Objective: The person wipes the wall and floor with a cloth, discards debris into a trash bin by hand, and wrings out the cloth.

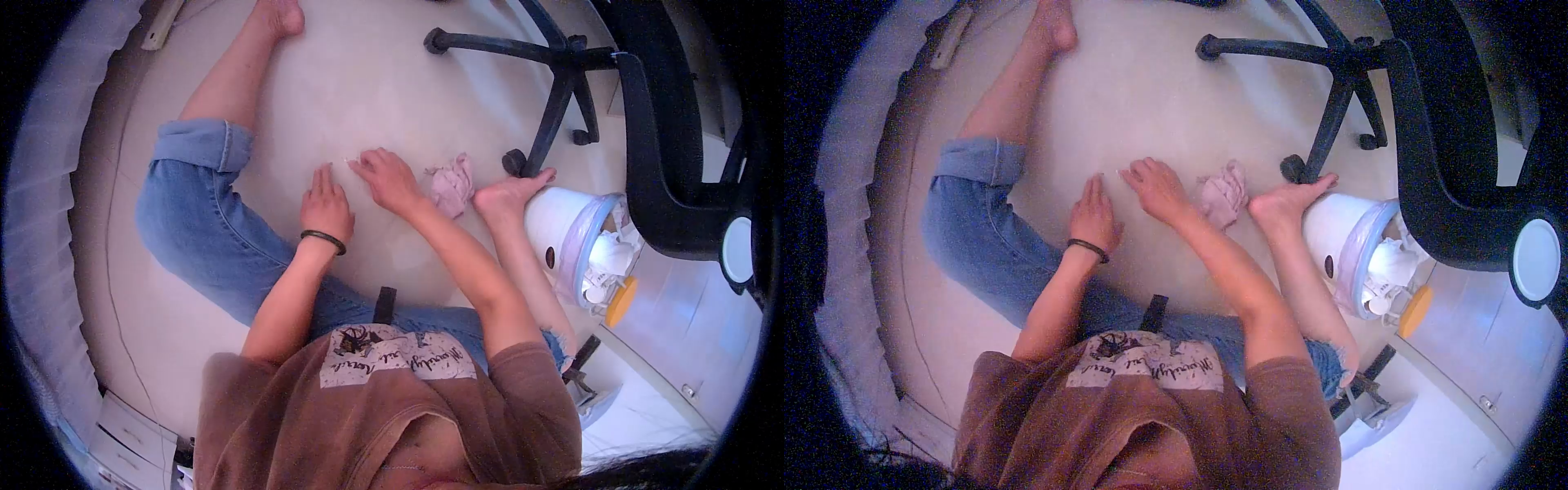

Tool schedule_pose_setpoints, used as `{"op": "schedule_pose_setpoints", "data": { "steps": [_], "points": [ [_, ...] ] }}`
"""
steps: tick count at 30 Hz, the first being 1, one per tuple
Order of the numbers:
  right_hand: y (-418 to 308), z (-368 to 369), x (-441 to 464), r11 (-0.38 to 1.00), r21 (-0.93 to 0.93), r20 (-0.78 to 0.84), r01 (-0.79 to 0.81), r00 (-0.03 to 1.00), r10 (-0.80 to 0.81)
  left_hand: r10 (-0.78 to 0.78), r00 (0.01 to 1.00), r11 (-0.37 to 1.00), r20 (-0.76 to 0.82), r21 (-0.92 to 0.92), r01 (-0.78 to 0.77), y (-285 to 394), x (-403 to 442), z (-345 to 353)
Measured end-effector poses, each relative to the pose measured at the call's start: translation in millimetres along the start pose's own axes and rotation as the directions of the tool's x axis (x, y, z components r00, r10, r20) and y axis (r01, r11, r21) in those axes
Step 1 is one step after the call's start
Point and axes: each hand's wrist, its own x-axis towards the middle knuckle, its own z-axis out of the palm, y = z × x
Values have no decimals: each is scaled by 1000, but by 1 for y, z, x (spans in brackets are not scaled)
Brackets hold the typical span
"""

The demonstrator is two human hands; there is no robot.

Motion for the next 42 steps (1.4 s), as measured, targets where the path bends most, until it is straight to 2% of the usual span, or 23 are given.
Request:
{"op": "schedule_pose_setpoints", "data": {
  "steps": [2,4,6,7,8,11,13,14,17,20,22,25,28,31,34,37,40,42],
  "points": [
    [1,0,-6,999,38,-16,-3,1000,4,-8,1000,999,-14,53,9,1,5,21],
    [0,0,-10,994,104,-49,-32,998,37,-114,993,973,-6,-201,110,11,8,23],
    [-3,-1,-15,979,100,-75,-178,980,186,-116,992,959,-47,-266,100,12,11,38],
    [-4,-2,-16,963,99,-89,-250,962,259,-64,993,978,-96,-205,43,9,12,55],
    [-4,-3,-17,970,66,-64,-234,969,238,-7,990,990,-143,-142,-13,7,13,71],
    [-5,-3,-20,985,17,-16,-171,985,171,179,984,984,-18,-10,-179,16,1,27],
    [-8,-1,-21,992,48,-26,-117,993,118,228,972,974,57,-27,-227,15,-4,15],
    [-8,0,-20,987,61,-52,-146,988,149,252,963,968,94,-38,-250,15,-6,12],
    [-6,2,-19,977,85,-103,-195,974,204,132,991,984,4,-124,-131,9,-16,13],
    [-6,-2,-15,981,70,-79,-182,979,188,95,990,992,103,-93,-86,6,-24,2],
    [-8,-1,-10,985,44,-21,-169,985,170,99,989,990,107,-115,-87,6,-28,3],
    [-13,0,-4,990,33,-51,-138,989,139,103,992,987,69,-132,-93,5,-30,7],
    [-12,0,-5,993,27,23,-113,993,112,105,993,986,51,-132,-98,5,-30,7],
    [-7,6,-13,994,55,-1,-95,995,95,104,993,987,59,-131,-96,4,-29,6],
    [-8,6,-17,964,86,-101,-250,961,258,113,993,987,42,-122,-107,4,-29,3],
    [-13,5,-15,958,140,-119,-252,956,269,116,993,986,18,-119,-113,4,-29,6],
    [-10,14,-19,961,114,-50,-250,965,257,107,994,987,14,-126,-104,3,-29,6],
    [-12,11,-22,960,181,-96,-213,968,233,103,994,984,30,-146,-97,4,-29,5]
  ]
}}
